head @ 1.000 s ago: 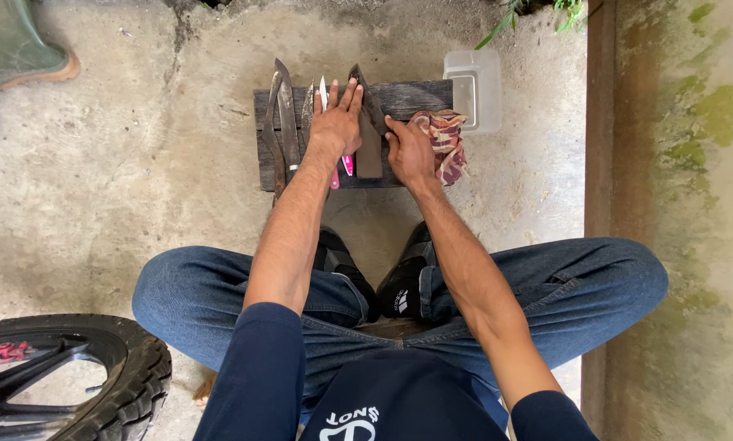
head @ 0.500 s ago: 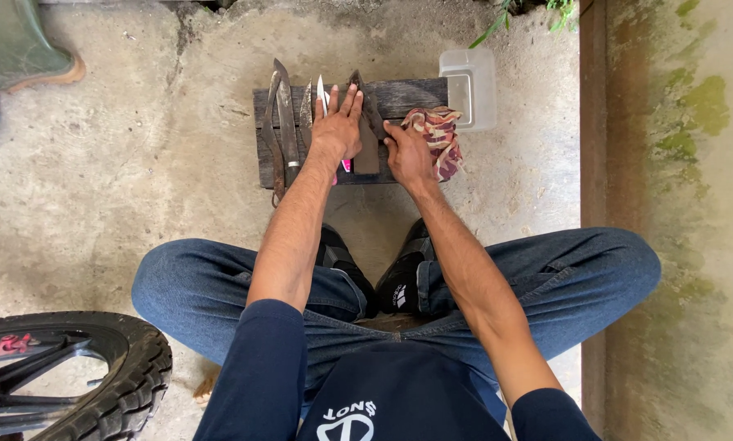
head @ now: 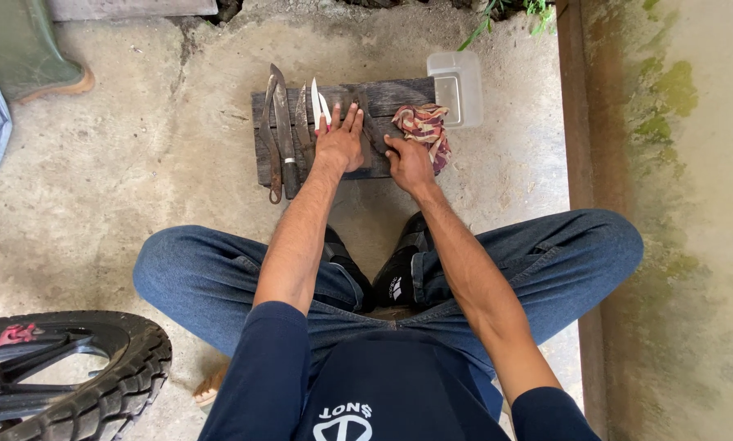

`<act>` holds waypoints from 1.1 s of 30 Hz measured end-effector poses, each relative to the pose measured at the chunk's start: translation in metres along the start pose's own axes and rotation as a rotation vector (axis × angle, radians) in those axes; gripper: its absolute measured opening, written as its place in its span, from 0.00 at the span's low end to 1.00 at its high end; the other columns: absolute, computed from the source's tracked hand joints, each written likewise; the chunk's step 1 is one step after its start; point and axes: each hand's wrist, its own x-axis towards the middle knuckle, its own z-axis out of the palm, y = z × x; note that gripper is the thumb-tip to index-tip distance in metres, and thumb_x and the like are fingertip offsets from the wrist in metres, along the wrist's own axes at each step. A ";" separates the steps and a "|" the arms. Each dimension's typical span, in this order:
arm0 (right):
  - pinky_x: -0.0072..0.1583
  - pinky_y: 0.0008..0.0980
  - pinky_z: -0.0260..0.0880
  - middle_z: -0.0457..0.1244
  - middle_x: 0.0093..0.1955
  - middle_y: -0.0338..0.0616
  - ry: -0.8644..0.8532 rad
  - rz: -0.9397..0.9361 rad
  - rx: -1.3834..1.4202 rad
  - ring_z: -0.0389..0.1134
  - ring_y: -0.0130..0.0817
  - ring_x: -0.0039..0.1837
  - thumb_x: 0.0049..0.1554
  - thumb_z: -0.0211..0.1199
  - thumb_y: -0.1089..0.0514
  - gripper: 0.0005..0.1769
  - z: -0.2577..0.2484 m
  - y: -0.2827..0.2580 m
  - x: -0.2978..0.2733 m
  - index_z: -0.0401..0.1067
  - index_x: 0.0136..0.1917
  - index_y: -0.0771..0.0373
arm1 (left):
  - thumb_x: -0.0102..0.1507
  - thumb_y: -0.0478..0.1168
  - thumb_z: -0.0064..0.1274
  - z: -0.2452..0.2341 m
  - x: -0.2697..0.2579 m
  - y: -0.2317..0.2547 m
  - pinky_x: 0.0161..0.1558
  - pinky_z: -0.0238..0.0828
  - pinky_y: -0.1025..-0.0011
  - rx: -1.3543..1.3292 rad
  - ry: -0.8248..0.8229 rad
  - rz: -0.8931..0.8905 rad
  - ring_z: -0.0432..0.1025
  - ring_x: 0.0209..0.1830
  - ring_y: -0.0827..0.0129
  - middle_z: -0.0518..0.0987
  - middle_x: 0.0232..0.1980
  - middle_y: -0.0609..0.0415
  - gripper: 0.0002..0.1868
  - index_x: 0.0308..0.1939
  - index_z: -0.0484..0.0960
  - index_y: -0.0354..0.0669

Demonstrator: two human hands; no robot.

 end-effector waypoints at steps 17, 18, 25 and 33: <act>0.66 0.49 0.70 0.72 0.55 0.47 -0.097 0.109 0.066 0.71 0.51 0.63 0.57 0.67 0.55 0.17 -0.034 -0.013 -0.026 0.81 0.60 0.49 | 0.59 0.47 0.46 0.024 -0.021 0.014 0.79 0.23 0.41 -0.001 0.008 -0.004 0.30 0.85 0.50 0.39 0.87 0.60 0.50 0.84 0.42 0.51; 0.66 0.49 0.70 0.73 0.55 0.45 -0.103 0.149 0.071 0.71 0.50 0.63 0.57 0.66 0.53 0.17 -0.035 -0.013 -0.027 0.81 0.60 0.47 | 0.59 0.47 0.46 0.027 -0.020 0.014 0.79 0.23 0.40 0.002 0.015 0.000 0.31 0.85 0.50 0.40 0.87 0.60 0.49 0.84 0.43 0.51; 0.65 0.50 0.71 0.72 0.56 0.44 -0.115 0.190 0.048 0.71 0.51 0.63 0.56 0.65 0.51 0.17 -0.037 -0.015 -0.027 0.81 0.60 0.45 | 0.60 0.48 0.47 0.024 -0.021 0.012 0.79 0.24 0.40 0.021 -0.001 0.007 0.30 0.85 0.49 0.40 0.87 0.60 0.50 0.84 0.43 0.51; 0.62 0.51 0.73 0.73 0.54 0.51 -0.066 0.084 0.059 0.72 0.56 0.60 0.57 0.65 0.57 0.17 -0.039 -0.022 -0.025 0.81 0.60 0.52 | 0.61 0.45 0.46 0.008 -0.024 0.010 0.79 0.25 0.41 0.009 -0.025 0.006 0.30 0.85 0.48 0.40 0.87 0.59 0.49 0.84 0.43 0.50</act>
